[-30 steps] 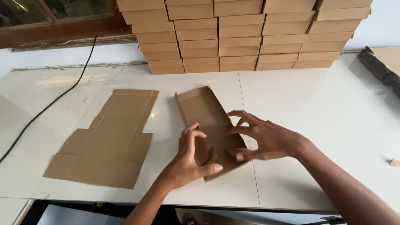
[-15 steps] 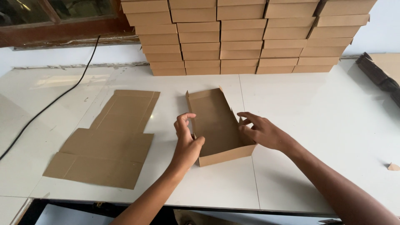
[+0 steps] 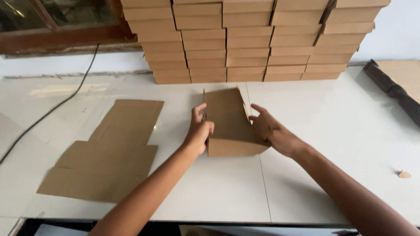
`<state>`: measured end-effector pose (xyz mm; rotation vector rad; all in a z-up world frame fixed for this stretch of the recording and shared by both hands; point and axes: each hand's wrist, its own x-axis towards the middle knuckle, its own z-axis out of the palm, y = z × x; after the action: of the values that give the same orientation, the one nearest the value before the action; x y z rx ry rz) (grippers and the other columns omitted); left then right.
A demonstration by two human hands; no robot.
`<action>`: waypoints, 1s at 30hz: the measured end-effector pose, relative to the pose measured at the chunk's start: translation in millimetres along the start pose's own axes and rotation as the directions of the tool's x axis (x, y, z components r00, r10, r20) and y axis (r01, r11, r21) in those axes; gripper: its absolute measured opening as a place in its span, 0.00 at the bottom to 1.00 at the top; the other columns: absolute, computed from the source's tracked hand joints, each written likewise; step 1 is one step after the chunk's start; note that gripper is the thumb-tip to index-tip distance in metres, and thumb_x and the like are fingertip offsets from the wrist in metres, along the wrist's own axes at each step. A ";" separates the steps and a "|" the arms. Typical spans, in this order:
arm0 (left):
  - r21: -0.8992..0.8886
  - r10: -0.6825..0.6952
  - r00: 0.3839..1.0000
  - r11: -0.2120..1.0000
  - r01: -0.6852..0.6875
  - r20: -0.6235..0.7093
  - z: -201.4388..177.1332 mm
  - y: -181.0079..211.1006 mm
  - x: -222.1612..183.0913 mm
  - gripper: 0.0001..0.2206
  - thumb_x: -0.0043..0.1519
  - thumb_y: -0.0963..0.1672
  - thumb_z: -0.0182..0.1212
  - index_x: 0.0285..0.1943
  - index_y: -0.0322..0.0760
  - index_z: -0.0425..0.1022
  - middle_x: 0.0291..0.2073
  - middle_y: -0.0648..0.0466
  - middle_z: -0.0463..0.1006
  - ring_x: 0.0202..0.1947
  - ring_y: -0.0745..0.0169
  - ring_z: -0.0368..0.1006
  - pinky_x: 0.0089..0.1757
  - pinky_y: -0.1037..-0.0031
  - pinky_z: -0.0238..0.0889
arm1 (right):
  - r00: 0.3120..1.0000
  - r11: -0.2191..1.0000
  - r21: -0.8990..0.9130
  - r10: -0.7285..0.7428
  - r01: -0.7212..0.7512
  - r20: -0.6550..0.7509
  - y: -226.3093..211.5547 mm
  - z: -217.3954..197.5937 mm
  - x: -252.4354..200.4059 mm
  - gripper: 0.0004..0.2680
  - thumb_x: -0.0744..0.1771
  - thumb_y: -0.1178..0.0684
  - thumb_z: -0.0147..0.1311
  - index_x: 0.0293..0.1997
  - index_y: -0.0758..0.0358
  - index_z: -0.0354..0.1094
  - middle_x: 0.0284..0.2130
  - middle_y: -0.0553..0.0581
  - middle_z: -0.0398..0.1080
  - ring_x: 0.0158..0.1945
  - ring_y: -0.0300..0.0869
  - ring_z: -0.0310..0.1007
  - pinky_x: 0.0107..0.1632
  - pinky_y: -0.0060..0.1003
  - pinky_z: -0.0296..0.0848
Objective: The person folds flat cardboard pieces into small rectangular boxes by hand. They fold the side flaps, tuck the tabs, and close the top flaps to form the box, then place the finished box on a stack.
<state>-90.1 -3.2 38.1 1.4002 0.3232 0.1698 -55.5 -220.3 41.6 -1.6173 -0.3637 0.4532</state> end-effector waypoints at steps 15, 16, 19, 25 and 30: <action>-0.234 0.348 0.937 0.914 -0.332 0.029 -1.7 -29.0 39.4 0.43 0.50 0.32 0.47 0.79 0.49 0.43 0.73 0.39 0.52 0.57 0.52 0.68 0.36 0.76 0.65 | 0.972 0.995 0.002 -0.100 0.102 -0.214 23.9 -10.9 24.3 0.34 0.59 0.66 0.48 0.77 0.54 0.45 0.65 0.69 0.57 0.69 0.60 0.56 0.68 0.56 0.56; -0.237 0.344 0.939 0.914 -0.328 0.027 -3.9 -32.8 42.6 0.43 0.50 0.32 0.47 0.79 0.49 0.43 0.73 0.39 0.52 0.57 0.52 0.68 0.36 0.76 0.65 | 0.972 0.995 -0.001 -0.095 0.097 -0.213 30.4 -14.5 25.5 0.34 0.59 0.66 0.48 0.77 0.54 0.45 0.65 0.69 0.57 0.69 0.60 0.56 0.68 0.56 0.56; -0.286 0.427 0.901 0.875 -0.390 0.076 -8.1 -33.7 45.9 0.38 0.59 0.39 0.58 0.79 0.47 0.44 0.69 0.42 0.58 0.52 0.62 0.64 0.48 0.73 0.65 | 0.960 0.980 -0.139 -0.173 0.145 -0.221 57.3 -32.4 37.6 0.28 0.61 0.64 0.47 0.72 0.58 0.55 0.62 0.67 0.62 0.67 0.58 0.61 0.66 0.54 0.60; -0.102 0.561 0.808 0.828 -0.552 0.179 -11.2 -13.1 28.4 0.36 0.64 0.46 0.64 0.79 0.44 0.46 0.61 0.45 0.67 0.48 0.63 0.70 0.46 0.71 0.69 | 0.949 0.919 -0.309 -0.292 0.244 -0.120 76.4 -52.1 48.3 0.08 0.65 0.62 0.43 0.38 0.65 0.72 0.28 0.56 0.63 0.34 0.45 0.63 0.42 0.45 0.64; 0.029 0.638 0.758 0.762 -0.647 0.138 -20.5 -28.5 52.6 0.23 0.71 0.44 0.51 0.75 0.40 0.54 0.50 0.50 0.74 0.41 0.69 0.70 0.38 0.75 0.71 | 0.885 0.820 -0.449 -0.450 0.355 -0.122 38.9 -33.3 28.6 0.16 0.64 0.68 0.43 0.55 0.67 0.72 0.34 0.59 0.72 0.42 0.43 0.72 0.50 0.43 0.70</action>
<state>-49.0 27.3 0.9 1.5459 -0.2785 0.6462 -15.5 -238.9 3.0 -1.9158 -0.6513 -0.1506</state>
